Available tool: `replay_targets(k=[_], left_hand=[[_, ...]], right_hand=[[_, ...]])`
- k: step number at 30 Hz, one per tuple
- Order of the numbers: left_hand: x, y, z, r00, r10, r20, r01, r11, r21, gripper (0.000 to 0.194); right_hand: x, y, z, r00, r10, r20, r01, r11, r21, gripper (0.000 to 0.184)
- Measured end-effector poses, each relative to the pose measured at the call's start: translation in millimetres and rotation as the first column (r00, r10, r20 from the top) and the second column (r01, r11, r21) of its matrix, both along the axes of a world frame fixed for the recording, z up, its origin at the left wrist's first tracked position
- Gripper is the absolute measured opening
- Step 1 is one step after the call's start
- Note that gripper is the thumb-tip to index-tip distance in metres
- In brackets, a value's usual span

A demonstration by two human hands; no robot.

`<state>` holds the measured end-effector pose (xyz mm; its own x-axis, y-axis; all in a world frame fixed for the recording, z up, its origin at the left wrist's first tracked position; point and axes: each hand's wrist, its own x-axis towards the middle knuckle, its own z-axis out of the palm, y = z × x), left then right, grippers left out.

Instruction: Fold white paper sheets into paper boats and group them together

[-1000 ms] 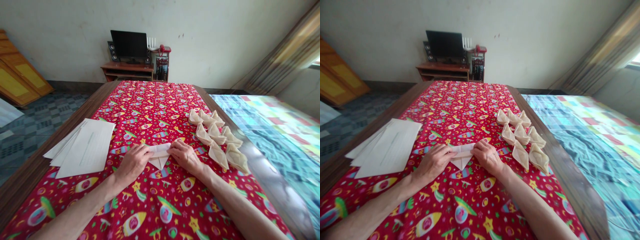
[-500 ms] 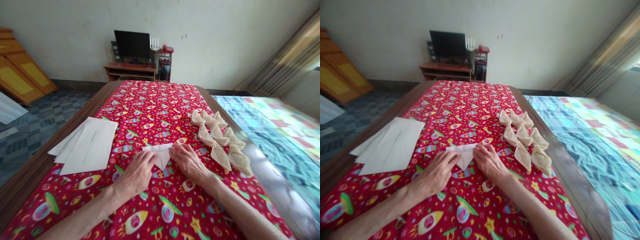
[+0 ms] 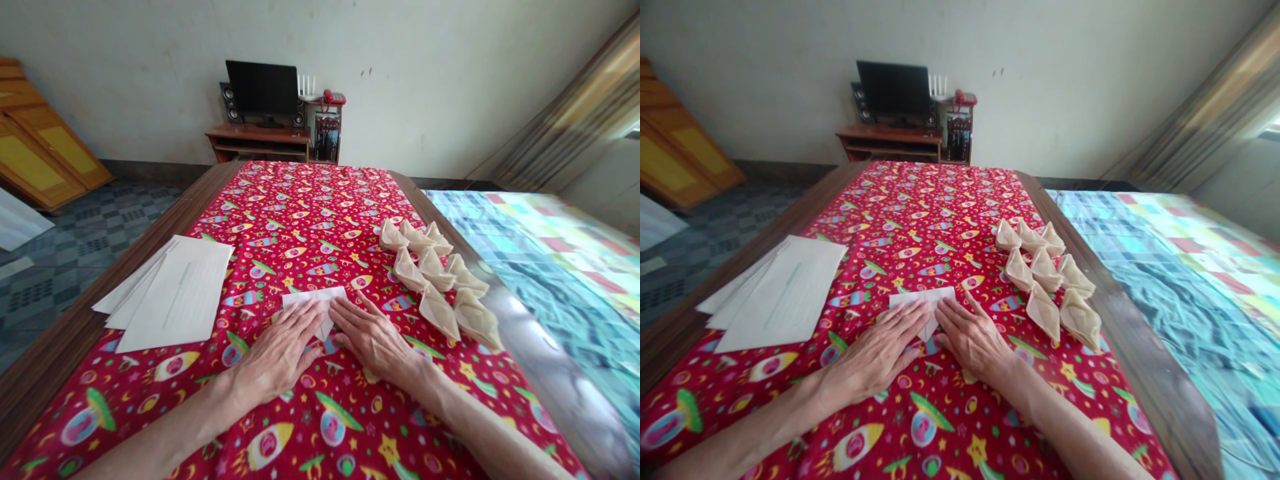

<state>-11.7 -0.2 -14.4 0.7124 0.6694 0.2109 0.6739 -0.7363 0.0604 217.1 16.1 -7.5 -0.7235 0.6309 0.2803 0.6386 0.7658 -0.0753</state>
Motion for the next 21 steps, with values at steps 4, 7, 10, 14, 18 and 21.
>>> replay_targets(k=[4, 7, 10, 14, 18, 21], left_hand=[[-10, 0, 1.2, 1.0, 0.004, -0.007, -0.004, 1.0, 0.019, 0.05], [-20, -1, 2.1, 1.0, 0.019, -0.016, -0.019, 1.0, 0.008, 0.05], [-33, -5, 1.3, 0.999, 0.046, -0.02, -0.046, 0.999, 0.005, 0.05], [-46, -9, -0.1, 0.997, 0.073, 0.01, -0.073, 0.997, 0.007, 0.047], [-47, 5, -0.2, 0.967, 0.164, 0.196, -0.157, 0.986, -0.054, 0.033], [-39, 27, -1.5, 0.922, 0.204, 0.328, -0.188, 0.979, -0.082, 0.028]], right_hand=[[7, 2, -3.3, 0.999, -0.043, -0.03, 0.044, 0.998, 0.039, 0.036], [13, 2, -4.5, 0.997, -0.061, -0.053, 0.063, 0.997, 0.04, 0.034], [16, 1, -6.2, 0.995, -0.071, -0.077, 0.074, 0.997, 0.037, 0.034], [15, 2, -9.4, 0.987, -0.099, -0.129, 0.104, 0.994, 0.033, 0.032], [8, 12, -6.7, 0.972, -0.113, -0.204, 0.119, 0.993, 0.016, 0.022], [1, 25, -2.8, 0.967, -0.162, -0.194, 0.167, 0.986, 0.006, 0.018]])
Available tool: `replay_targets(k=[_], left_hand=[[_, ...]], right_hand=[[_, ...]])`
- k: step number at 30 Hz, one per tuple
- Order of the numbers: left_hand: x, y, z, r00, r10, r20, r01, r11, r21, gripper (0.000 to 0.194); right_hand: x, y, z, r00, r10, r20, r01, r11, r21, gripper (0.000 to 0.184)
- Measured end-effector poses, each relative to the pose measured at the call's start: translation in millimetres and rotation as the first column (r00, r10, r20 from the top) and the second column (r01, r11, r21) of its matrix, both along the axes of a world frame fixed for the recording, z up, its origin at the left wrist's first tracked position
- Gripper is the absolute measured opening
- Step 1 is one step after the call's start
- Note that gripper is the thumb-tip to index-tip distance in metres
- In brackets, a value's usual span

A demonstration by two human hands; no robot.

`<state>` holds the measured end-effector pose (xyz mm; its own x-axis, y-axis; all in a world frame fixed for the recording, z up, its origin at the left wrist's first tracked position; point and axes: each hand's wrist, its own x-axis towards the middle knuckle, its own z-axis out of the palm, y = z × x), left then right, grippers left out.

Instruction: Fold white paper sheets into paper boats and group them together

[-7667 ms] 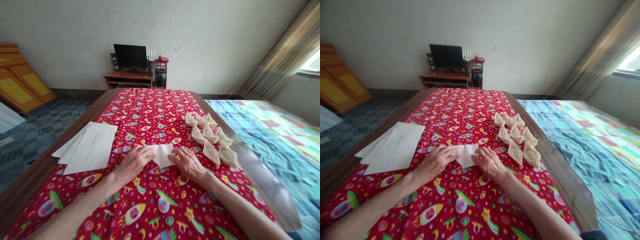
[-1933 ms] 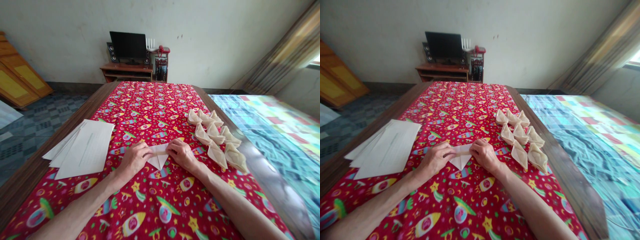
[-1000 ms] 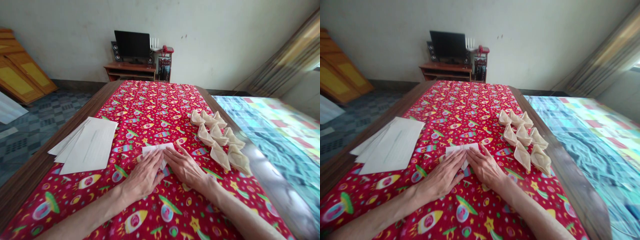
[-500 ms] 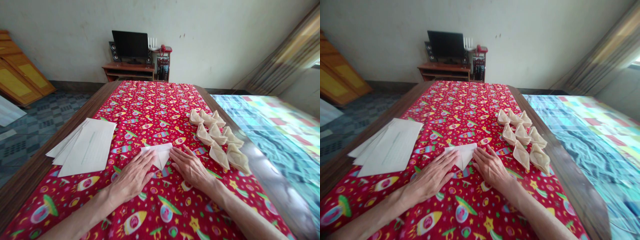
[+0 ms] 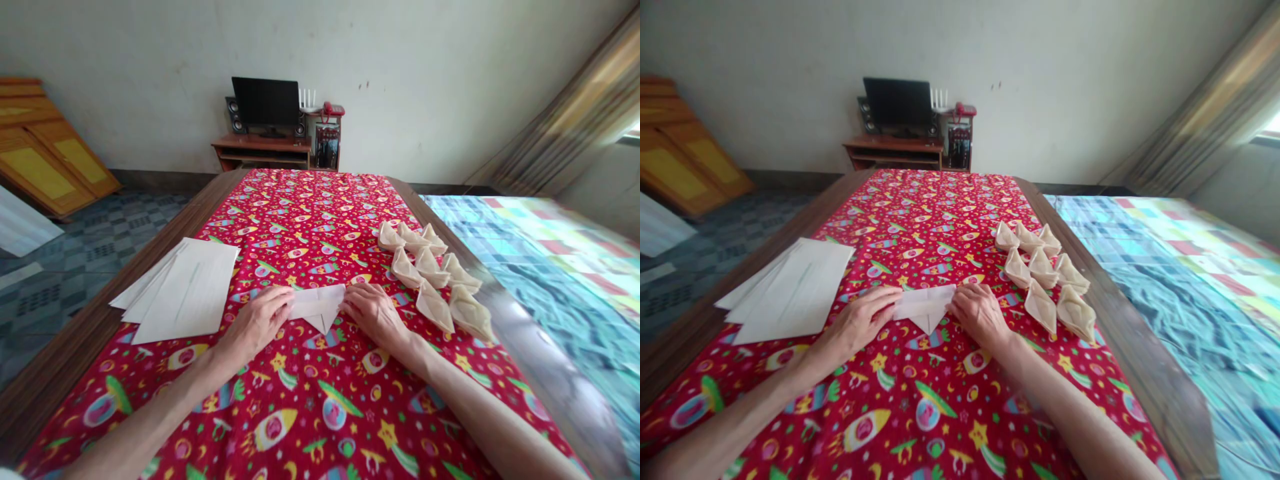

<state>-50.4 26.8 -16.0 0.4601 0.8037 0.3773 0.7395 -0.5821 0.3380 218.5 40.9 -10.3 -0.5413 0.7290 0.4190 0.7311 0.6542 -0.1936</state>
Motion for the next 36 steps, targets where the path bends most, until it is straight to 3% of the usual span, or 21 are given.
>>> replay_targets(k=[4, 6, 9, 11, 16, 19, 21, 23, 26, 28, 30, 33, 36], left_hand=[[13, 26, -2.4, 0.996, 0.031, -0.089, -0.03, 1.0, 0.007, 0.044], [18, 32, -1.0, 0.989, 0.059, -0.138, -0.062, 0.998, -0.018, 0.05], [23, 36, 5.9, 0.99, 0.049, -0.131, -0.068, 0.987, -0.143, 0.051], [26, 38, 11.1, 0.994, 0.042, -0.096, -0.065, 0.965, -0.254, 0.047], [26, 43, 13.5, 0.995, 0.098, 0.019, -0.077, 0.871, -0.485, 0.035], [25, 45, 13.4, 0.994, 0.067, 0.086, -0.009, 0.838, -0.546, 0.033], [25, 46, 17.8, 0.995, 0.047, 0.083, 0.004, 0.854, -0.521, 0.032], [26, 46, 26.3, 0.997, 0.021, 0.074, 0.013, 0.903, -0.43, 0.03], [30, 45, 43.1, 0.997, -0.057, 0.057, 0.065, 0.988, -0.142, 0.019], [33, 40, 51.8, 0.998, -0.063, 0.007, 0.062, 0.995, 0.082, 0.014], [36, 34, 54.3, 0.997, -0.032, -0.075, 0.048, 0.974, 0.221, 0.012], [38, 20, 45.3, 0.982, 0.0, -0.186, 0.048, 0.966, 0.254, 0.014], [37, 7, 29.9, 0.965, -0.038, -0.261, 0.088, 0.98, 0.18, 0.017]], right_hand=[[-4, 14, -1.8, 0.997, -0.075, -0.024, 0.075, 0.997, -0.01, 0.019], [-3, 20, -4.9, 0.997, -0.052, -0.055, 0.051, 0.999, -0.013, 0.034], [-1, 25, -6.5, 0.999, 0.023, -0.045, -0.025, 0.999, -0.033, 0.06], [0, 28, -4.4, 0.998, 0.054, -0.022, -0.055, 0.996, -0.069, 0.065], [-1, 35, 3.1, 0.996, 0.067, -0.055, -0.077, 0.977, -0.199, 0.058], [-2, 39, 6.5, 0.991, 0.051, -0.123, -0.094, 0.922, -0.375, 0.027], [-2, 40, 11.5, 0.987, 0.036, -0.159, -0.101, 0.9, -0.423, 0.008], [-2, 40, 20.2, 0.983, 0.044, -0.179, -0.106, 0.928, -0.357, 0.007], [0, 37, 37.1, 0.98, 0.086, -0.182, -0.118, 0.977, -0.176, 0.008], [1, 31, 45.0, 0.983, 0.109, -0.15, -0.114, 0.993, -0.021, 0.013], [3, 24, 45.5, 0.99, 0.122, -0.074, -0.114, 0.987, 0.112, 0.018], [5, 13, 31.3, 0.985, 0.157, 0.067, -0.167, 0.969, 0.183, 0.019], [6, 2, 11.9, 0.965, 0.195, 0.176, -0.219, 0.967, 0.131, 0.019]])
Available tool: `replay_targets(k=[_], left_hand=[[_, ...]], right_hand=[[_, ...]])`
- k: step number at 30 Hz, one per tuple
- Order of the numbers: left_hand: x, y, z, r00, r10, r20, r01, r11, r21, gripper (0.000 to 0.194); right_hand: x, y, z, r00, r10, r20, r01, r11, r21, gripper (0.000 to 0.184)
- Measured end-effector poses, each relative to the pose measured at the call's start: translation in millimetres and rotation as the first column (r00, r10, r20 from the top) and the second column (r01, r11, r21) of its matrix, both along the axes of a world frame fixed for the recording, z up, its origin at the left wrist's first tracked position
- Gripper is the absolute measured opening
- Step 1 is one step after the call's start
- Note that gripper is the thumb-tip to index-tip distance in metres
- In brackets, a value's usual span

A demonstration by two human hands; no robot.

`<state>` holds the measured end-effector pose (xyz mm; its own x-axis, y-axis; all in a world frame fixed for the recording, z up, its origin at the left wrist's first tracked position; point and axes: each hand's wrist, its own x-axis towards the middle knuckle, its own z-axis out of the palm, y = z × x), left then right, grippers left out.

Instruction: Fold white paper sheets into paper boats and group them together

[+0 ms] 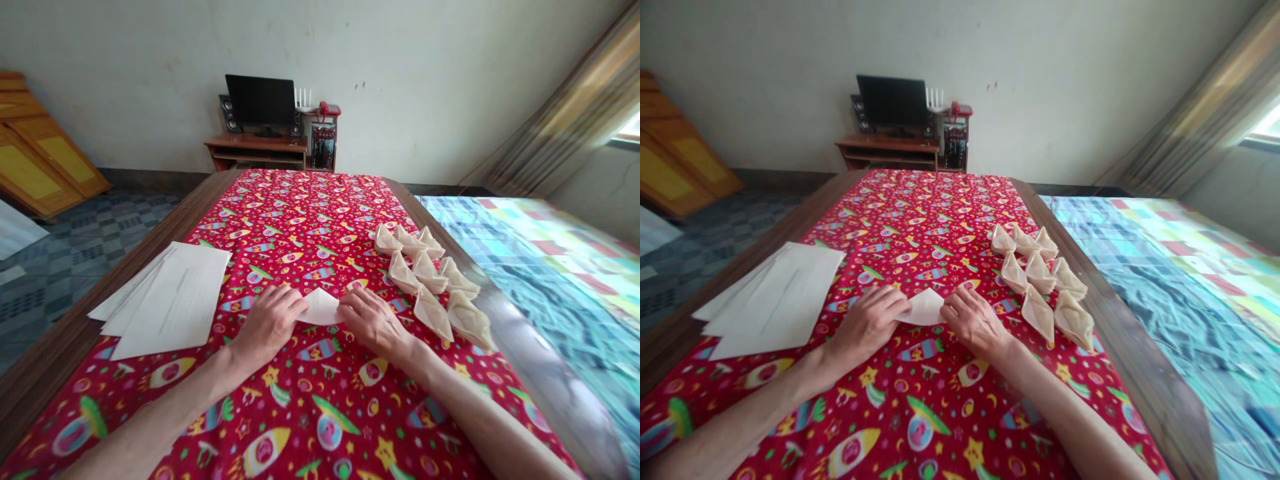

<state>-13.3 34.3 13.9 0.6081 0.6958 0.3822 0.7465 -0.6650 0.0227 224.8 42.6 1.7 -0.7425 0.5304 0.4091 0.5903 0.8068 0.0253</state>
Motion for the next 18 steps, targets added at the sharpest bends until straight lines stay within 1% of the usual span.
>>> replay_targets(k=[2, 5, 8, 11, 13, 15, 17, 18], left_hand=[[-2, -6, -8.1, 0.999, -0.018, -0.031, 0.016, 0.999, -0.048, 0.019], [-6, -12, -15.3, 0.999, -0.029, -0.015, 0.028, 0.997, -0.066, 0.018], [-12, -13, -20.6, 0.998, -0.031, 0.053, 0.035, 0.997, -0.072, 0.014], [-16, -12, -26.3, 0.987, -0.022, 0.158, 0.038, 0.994, -0.098, 0.011], [-18, -10, -29.6, 0.968, -0.004, 0.249, 0.042, 0.988, -0.147, 0.011], [-20, -6, -31.9, 0.938, 0.03, 0.345, 0.05, 0.974, -0.221, 0.015], [-21, -2, -33.1, 0.907, 0.077, 0.413, 0.054, 0.954, -0.295, 0.021], [-22, 0, -33.4, 0.896, 0.1, 0.433, 0.051, 0.945, -0.322, 0.023]], right_hand=[[0, -6, -7.8, 0.998, 0.007, 0.054, -0.004, 0.999, -0.045, 0.018], [-2, -11, -9.7, 0.998, -0.004, 0.064, 0.01, 0.995, -0.1, 0.018], [-2, -14, -7.5, 1.0, -0.005, -0.001, 0.004, 0.99, -0.142, 0.02], [0, -17, -8.8, 0.991, -0.035, -0.129, 0.006, 0.977, -0.215, 0.02], [1, -18, -11.7, 0.968, -0.096, -0.23, 0.025, 0.956, -0.294, 0.019], [3, -19, -14.5, 0.939, -0.183, -0.291, 0.062, 0.922, -0.382, 0.021], [2, -18, -16.0, 0.917, -0.275, -0.288, 0.13, 0.89, -0.437, 0.024], [2, -18, -16.1, 0.91, -0.314, -0.27, 0.172, 0.88, -0.444, 0.025]])
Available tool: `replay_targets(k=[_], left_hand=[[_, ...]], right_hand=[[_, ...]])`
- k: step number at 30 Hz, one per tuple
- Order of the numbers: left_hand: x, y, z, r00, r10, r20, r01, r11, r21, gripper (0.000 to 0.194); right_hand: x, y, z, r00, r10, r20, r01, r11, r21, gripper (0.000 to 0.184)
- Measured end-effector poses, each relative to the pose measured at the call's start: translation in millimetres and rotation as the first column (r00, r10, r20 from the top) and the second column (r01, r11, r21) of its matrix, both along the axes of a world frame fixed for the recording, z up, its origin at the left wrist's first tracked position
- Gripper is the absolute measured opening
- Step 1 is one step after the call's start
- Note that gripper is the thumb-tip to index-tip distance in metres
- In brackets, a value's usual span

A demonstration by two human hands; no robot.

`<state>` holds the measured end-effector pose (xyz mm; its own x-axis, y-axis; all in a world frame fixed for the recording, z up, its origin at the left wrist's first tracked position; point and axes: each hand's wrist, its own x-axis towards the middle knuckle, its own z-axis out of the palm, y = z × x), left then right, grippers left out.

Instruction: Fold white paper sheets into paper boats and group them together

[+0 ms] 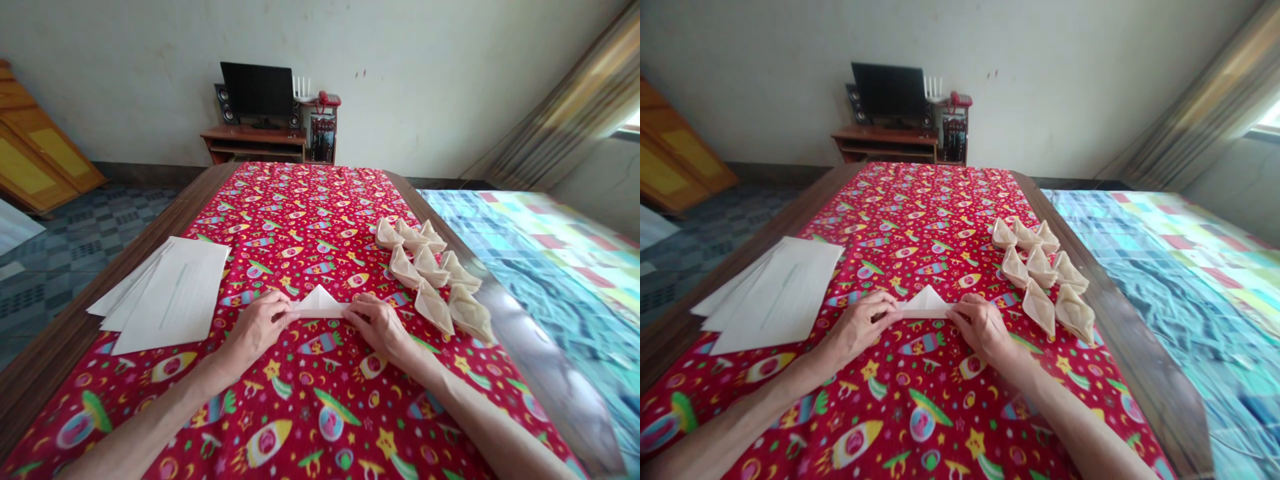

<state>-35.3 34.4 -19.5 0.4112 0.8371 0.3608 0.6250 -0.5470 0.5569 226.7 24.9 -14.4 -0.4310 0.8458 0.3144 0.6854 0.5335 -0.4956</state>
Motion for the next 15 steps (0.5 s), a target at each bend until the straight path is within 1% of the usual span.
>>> replay_targets(k=[3, 7, 11, 15], left_hand=[[-2, 5, -0.9, 0.999, 0.038, 0.004, -0.038, 0.999, -0.035, 0.027], [-2, 8, -1.6, 0.995, 0.074, -0.07, -0.075, 0.997, -0.019, 0.027], [1, 8, 0.1, 0.982, 0.112, -0.155, -0.112, 0.994, 0.009, 0.027], [4, 6, 2.3, 0.963, 0.124, -0.241, -0.115, 0.992, 0.05, 0.025]], right_hand=[[-3, 1, 1.2, 0.993, -0.09, 0.071, 0.089, 0.996, 0.022, 0.024], [-6, 1, 3.4, 0.975, -0.166, 0.146, 0.159, 0.985, 0.059, 0.025], [-9, 1, 5.4, 0.953, -0.208, 0.22, 0.194, 0.977, 0.083, 0.028], [-12, 3, 7.3, 0.922, -0.244, 0.3, 0.227, 0.97, 0.089, 0.028]])
